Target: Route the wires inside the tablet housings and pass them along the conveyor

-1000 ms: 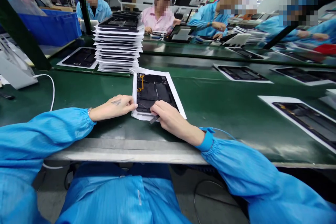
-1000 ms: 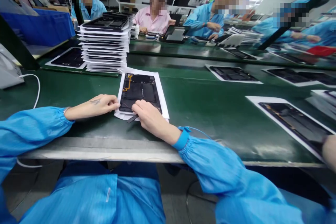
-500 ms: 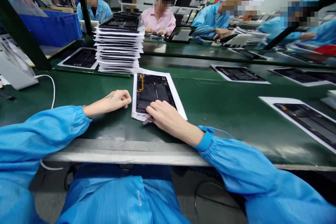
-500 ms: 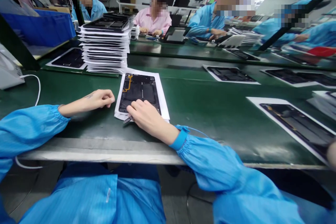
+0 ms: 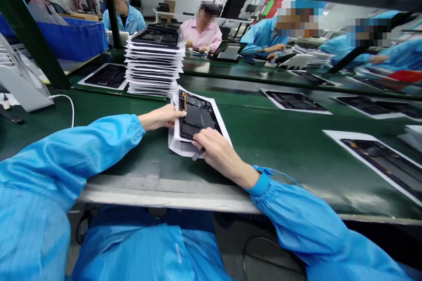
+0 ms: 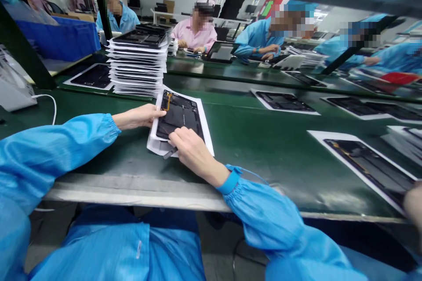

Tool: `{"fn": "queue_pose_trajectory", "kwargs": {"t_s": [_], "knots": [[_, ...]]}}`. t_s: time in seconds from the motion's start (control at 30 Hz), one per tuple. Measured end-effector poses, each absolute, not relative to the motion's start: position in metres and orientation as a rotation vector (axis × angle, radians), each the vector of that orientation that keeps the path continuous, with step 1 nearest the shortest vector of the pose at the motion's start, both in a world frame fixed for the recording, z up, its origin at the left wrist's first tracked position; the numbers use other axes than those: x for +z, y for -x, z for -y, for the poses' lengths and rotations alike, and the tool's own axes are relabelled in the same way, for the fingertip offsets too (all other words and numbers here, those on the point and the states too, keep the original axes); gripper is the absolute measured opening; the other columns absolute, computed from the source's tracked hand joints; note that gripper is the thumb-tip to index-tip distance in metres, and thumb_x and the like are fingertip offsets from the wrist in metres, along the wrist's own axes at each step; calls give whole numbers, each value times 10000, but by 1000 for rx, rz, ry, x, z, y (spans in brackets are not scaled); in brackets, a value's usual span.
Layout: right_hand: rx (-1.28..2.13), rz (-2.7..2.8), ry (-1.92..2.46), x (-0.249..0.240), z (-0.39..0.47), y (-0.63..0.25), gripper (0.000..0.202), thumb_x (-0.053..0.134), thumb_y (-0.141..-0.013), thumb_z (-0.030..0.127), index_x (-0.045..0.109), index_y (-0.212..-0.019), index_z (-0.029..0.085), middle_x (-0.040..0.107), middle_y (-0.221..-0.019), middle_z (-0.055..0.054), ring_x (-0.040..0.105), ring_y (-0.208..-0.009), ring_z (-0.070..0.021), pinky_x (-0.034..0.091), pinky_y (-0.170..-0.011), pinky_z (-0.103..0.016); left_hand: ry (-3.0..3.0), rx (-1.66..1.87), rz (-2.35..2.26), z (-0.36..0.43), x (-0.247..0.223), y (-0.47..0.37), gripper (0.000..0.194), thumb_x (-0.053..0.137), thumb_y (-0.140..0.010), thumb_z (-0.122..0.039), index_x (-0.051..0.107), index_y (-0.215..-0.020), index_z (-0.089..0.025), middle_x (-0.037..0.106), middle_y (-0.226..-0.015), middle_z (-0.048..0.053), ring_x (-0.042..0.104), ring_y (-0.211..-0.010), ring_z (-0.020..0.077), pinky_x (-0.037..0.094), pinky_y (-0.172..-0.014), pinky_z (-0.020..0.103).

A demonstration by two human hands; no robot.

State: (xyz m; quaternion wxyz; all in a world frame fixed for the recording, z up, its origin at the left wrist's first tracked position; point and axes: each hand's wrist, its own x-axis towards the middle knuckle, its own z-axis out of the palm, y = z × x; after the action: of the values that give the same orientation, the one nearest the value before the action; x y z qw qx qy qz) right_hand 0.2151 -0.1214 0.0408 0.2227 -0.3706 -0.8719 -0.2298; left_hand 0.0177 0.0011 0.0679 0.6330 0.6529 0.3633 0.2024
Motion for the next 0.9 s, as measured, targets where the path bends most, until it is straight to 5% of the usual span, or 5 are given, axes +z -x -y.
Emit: {"fn": "queue_pose_trajectory", "kwargs": {"t_s": [0.37,0.5,0.57,0.7,0.9], "knots": [[-421,2222,1002,58,138,-211,226,405,-1063,282,610,-1035,190,638,-863,-71,555,-795,-210,455,-714,-342,-1508,627,-899,22,102,-14,58,638,-821,-150,670,-845,-106,679,-748,37,626,-653,137,518,-645,245],[-325,1871,1041,68,195,-212,509,290,-1064,502,704,-1148,219,694,-1013,-114,622,-981,-302,476,-866,-477,-1609,750,-956,72,116,45,131,664,-824,-216,699,-940,-165,693,-838,-1,649,-750,138,504,-643,196],[-229,1767,1027,65,217,-205,560,266,-1064,508,759,-1078,243,679,-854,-85,629,-833,-277,487,-754,-460,-1598,764,-1065,101,113,81,239,703,-814,-288,711,-1030,-185,715,-893,8,682,-838,177,546,-709,222],[3,1471,726,47,226,-168,459,406,-1057,467,785,-1015,212,610,-658,-29,567,-578,-191,436,-538,-379,-1408,644,-1197,140,90,124,483,729,-810,-409,649,-1242,-209,746,-910,25,718,-847,230,594,-733,291],[377,1598,758,31,221,-121,163,704,-927,218,742,-1085,207,723,-850,-44,675,-756,-204,542,-665,-376,-1381,529,-1306,138,68,138,576,741,-779,-461,613,-1260,-170,745,-810,37,725,-746,231,590,-632,289]]}}
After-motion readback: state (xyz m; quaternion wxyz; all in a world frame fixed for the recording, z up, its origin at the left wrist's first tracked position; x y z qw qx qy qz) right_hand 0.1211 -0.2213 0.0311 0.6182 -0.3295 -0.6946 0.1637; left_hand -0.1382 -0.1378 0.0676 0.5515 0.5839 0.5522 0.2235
